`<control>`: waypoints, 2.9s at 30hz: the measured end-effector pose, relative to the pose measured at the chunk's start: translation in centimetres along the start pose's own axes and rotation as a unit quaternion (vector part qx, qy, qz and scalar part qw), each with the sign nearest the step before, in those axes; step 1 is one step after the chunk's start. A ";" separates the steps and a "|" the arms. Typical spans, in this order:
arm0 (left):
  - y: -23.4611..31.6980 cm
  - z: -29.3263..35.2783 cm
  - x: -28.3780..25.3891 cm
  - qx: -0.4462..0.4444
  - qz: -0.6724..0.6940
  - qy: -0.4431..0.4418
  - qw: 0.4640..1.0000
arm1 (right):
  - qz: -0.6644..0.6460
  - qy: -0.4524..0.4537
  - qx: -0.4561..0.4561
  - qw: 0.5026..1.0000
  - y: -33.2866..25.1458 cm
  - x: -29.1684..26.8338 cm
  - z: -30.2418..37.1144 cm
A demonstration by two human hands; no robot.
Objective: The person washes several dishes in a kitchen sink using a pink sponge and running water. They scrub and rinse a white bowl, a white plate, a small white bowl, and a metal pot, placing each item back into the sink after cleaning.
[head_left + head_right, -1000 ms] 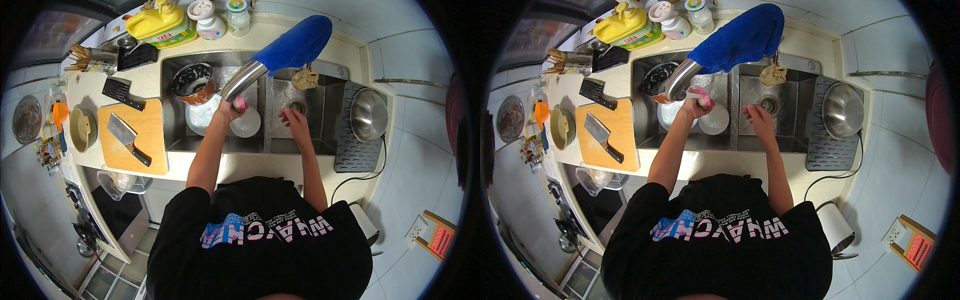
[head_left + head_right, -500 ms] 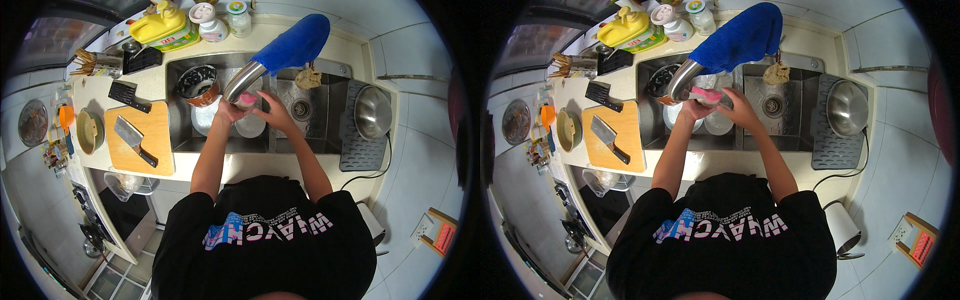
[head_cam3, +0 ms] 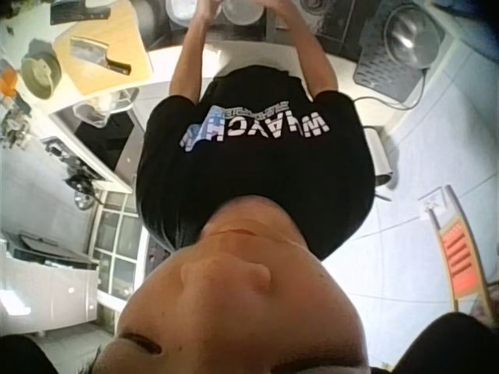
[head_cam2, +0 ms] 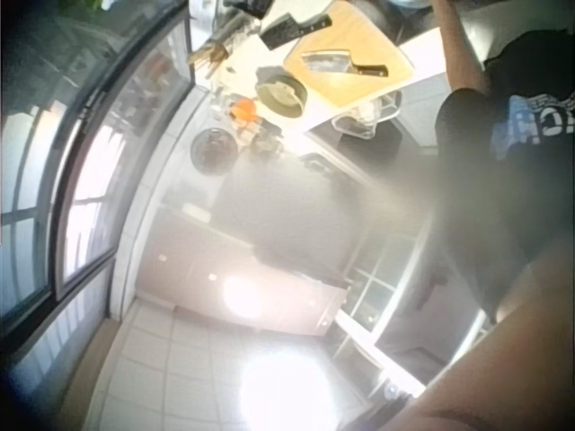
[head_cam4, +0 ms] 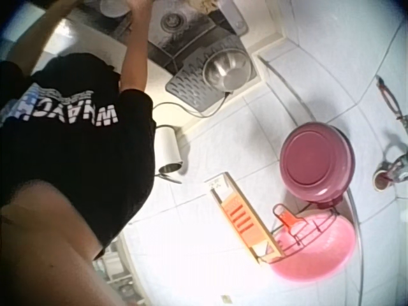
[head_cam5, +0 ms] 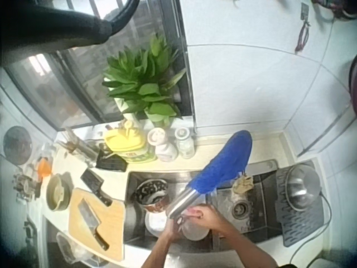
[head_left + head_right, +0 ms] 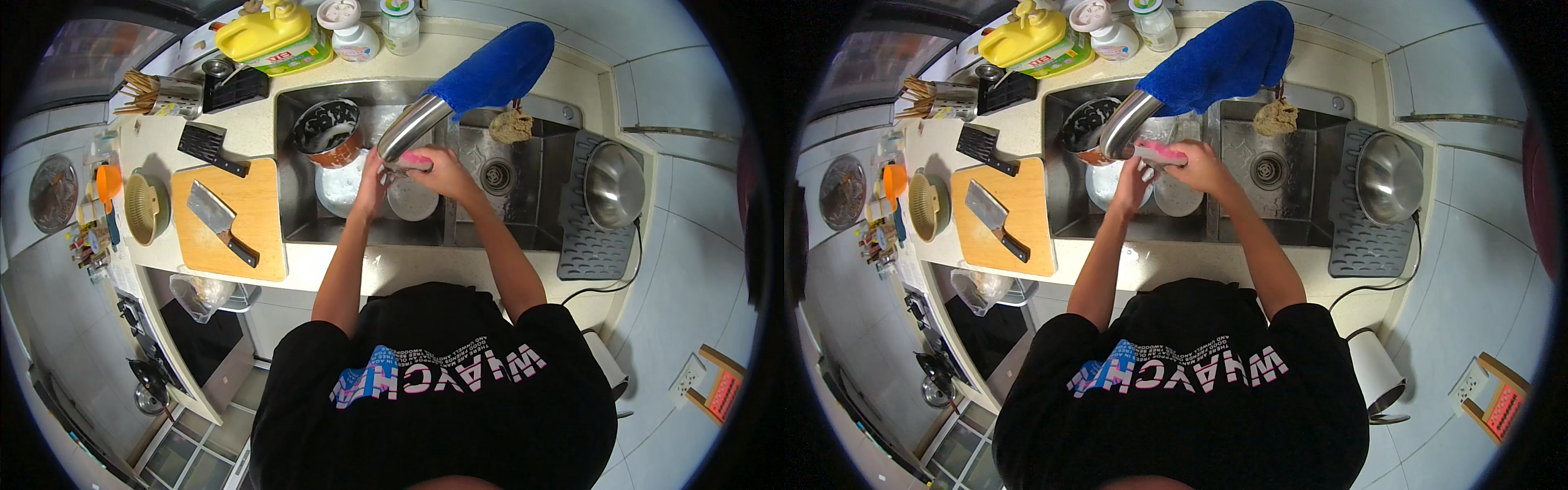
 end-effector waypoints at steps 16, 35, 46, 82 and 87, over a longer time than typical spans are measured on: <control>3.3 0.7 0.0 0.119 -0.411 -0.113 0.897 | -0.152 -0.003 0.001 0.988 -0.9 0.3 -1.3; 3.0 0.1 0.1 0.071 -0.173 -0.122 0.975 | -0.220 -0.011 0.060 0.973 2.3 2.2 -0.5; 3.7 0.4 1.3 0.180 -0.393 -0.080 0.898 | -0.159 0.054 0.018 0.986 -0.7 -0.4 0.1; 0.9 1.3 -1.0 0.090 -0.118 -0.021 0.989 | -0.338 0.011 0.030 0.941 1.7 2.4 -0.8; 1.0 1.1 -1.3 0.117 -0.182 -0.022 0.976 | -0.327 0.065 0.031 0.942 1.8 3.1 -0.3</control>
Point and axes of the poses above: each hand's wrist, its own z-axis away from the middle knuckle, its own x-axis out of the palm, y = z × x, the point moved 3 cm from there along -z, towards the middle knuckle, and after that the axes turned 13 degrees about -y, right-handed, at the moved point
